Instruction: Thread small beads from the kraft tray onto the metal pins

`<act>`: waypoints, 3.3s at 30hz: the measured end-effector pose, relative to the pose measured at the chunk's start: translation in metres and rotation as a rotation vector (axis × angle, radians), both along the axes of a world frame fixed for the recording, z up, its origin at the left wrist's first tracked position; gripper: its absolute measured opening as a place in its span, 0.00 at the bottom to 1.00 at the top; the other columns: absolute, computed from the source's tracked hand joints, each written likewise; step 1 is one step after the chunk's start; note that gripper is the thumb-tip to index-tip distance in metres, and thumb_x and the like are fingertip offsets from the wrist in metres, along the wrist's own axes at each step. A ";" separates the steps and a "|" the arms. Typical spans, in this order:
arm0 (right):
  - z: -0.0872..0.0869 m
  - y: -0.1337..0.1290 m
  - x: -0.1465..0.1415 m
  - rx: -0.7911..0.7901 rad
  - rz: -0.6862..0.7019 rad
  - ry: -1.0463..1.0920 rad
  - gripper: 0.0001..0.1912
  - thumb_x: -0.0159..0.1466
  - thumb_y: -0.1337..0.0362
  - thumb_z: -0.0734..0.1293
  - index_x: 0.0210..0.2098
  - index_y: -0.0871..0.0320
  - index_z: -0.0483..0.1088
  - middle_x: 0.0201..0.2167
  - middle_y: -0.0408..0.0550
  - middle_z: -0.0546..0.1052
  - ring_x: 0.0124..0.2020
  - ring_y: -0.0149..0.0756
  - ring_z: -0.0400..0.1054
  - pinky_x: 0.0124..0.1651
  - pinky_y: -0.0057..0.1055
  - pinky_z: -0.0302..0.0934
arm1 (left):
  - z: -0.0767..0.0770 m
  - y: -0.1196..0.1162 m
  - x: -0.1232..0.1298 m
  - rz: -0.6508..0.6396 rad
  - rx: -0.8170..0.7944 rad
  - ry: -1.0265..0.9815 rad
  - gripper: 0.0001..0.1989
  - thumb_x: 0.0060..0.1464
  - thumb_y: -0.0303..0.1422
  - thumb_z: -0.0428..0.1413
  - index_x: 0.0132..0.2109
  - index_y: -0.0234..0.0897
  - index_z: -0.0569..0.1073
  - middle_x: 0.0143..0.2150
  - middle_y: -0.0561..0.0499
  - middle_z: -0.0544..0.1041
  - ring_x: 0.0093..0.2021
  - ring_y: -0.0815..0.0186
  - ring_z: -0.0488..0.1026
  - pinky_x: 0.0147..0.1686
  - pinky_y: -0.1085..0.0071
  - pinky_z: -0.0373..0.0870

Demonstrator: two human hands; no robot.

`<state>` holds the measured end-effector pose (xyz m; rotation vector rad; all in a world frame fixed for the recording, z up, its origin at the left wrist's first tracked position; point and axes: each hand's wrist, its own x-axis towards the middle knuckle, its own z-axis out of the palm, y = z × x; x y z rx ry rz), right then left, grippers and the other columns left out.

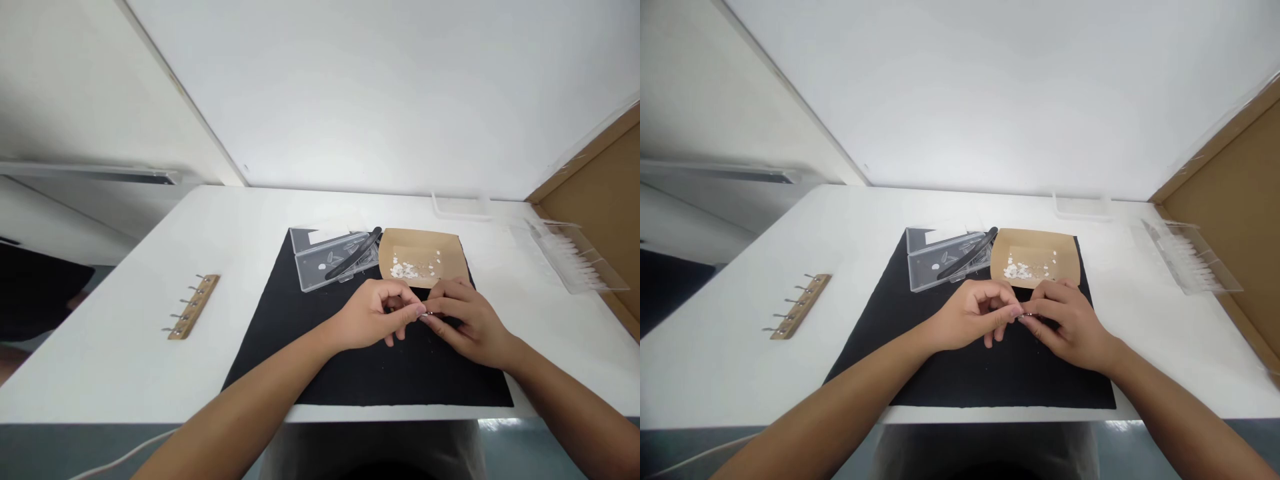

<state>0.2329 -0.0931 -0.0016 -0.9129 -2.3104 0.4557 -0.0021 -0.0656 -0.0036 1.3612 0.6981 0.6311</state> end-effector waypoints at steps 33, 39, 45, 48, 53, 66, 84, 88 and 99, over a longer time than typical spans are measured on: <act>0.001 -0.002 -0.001 -0.002 -0.243 0.200 0.08 0.70 0.67 0.72 0.45 0.47 0.82 0.40 0.46 0.78 0.40 0.35 0.75 0.41 0.34 0.70 | -0.026 0.030 -0.006 0.538 1.175 0.309 0.05 0.69 0.28 0.57 0.46 0.35 0.79 0.41 0.47 0.82 0.38 0.67 0.79 0.35 0.73 0.75; -0.005 -0.001 0.002 -0.145 -0.272 0.252 0.03 0.68 0.64 0.74 0.39 0.48 0.82 0.39 0.43 0.83 0.41 0.37 0.78 0.46 0.35 0.74 | -0.031 0.032 -0.006 0.562 1.144 0.347 0.08 0.70 0.30 0.57 0.44 0.38 0.82 0.42 0.48 0.85 0.42 0.65 0.82 0.41 0.71 0.79; -0.006 0.002 0.004 -0.265 -0.341 0.185 0.03 0.68 0.59 0.74 0.38 0.48 0.81 0.39 0.45 0.82 0.42 0.40 0.78 0.47 0.38 0.73 | -0.031 0.031 -0.004 0.570 1.125 0.383 0.09 0.70 0.31 0.57 0.48 0.39 0.84 0.46 0.49 0.86 0.45 0.64 0.84 0.45 0.71 0.80; -0.007 0.004 0.007 -0.233 -0.364 0.143 0.04 0.68 0.58 0.74 0.38 0.49 0.81 0.41 0.47 0.80 0.43 0.41 0.76 0.48 0.39 0.71 | -0.028 0.029 -0.004 0.585 1.133 0.363 0.08 0.69 0.31 0.58 0.44 0.39 0.84 0.43 0.50 0.86 0.42 0.66 0.84 0.42 0.73 0.79; -0.008 0.003 0.010 -0.301 -0.339 0.078 0.06 0.68 0.58 0.73 0.36 0.51 0.80 0.36 0.45 0.77 0.36 0.37 0.73 0.38 0.34 0.68 | -0.021 0.021 -0.004 0.611 1.110 0.304 0.09 0.65 0.35 0.62 0.36 0.37 0.80 0.36 0.51 0.84 0.23 0.74 0.72 0.26 0.74 0.71; -0.003 0.003 0.002 -0.307 -0.333 0.017 0.06 0.68 0.61 0.73 0.34 0.52 0.79 0.32 0.43 0.80 0.34 0.36 0.72 0.36 0.33 0.64 | -0.022 0.010 -0.007 0.198 1.153 0.529 0.19 0.57 0.48 0.67 0.46 0.37 0.80 0.40 0.51 0.83 0.30 0.67 0.79 0.27 0.72 0.67; -0.016 0.007 0.006 -0.062 -0.346 -0.133 0.06 0.69 0.57 0.74 0.37 0.51 0.80 0.38 0.48 0.74 0.40 0.40 0.71 0.40 0.38 0.67 | -0.026 0.009 -0.003 0.069 1.045 0.750 0.16 0.58 0.44 0.67 0.47 0.40 0.78 0.42 0.51 0.84 0.34 0.63 0.81 0.27 0.71 0.64; -0.016 0.003 0.004 -0.077 -0.345 -0.164 0.02 0.68 0.61 0.74 0.38 0.51 0.80 0.38 0.48 0.73 0.40 0.40 0.71 0.40 0.38 0.67 | -0.029 0.009 -0.001 0.056 1.036 0.781 0.14 0.59 0.43 0.66 0.47 0.41 0.78 0.41 0.51 0.84 0.35 0.62 0.81 0.27 0.71 0.63; -0.024 -0.001 -0.001 -0.079 -0.378 -0.187 0.03 0.69 0.61 0.73 0.38 0.52 0.80 0.38 0.48 0.73 0.39 0.40 0.71 0.41 0.40 0.68 | -0.031 0.009 0.000 0.053 1.000 0.768 0.12 0.61 0.40 0.66 0.48 0.41 0.78 0.44 0.51 0.84 0.37 0.62 0.81 0.30 0.70 0.67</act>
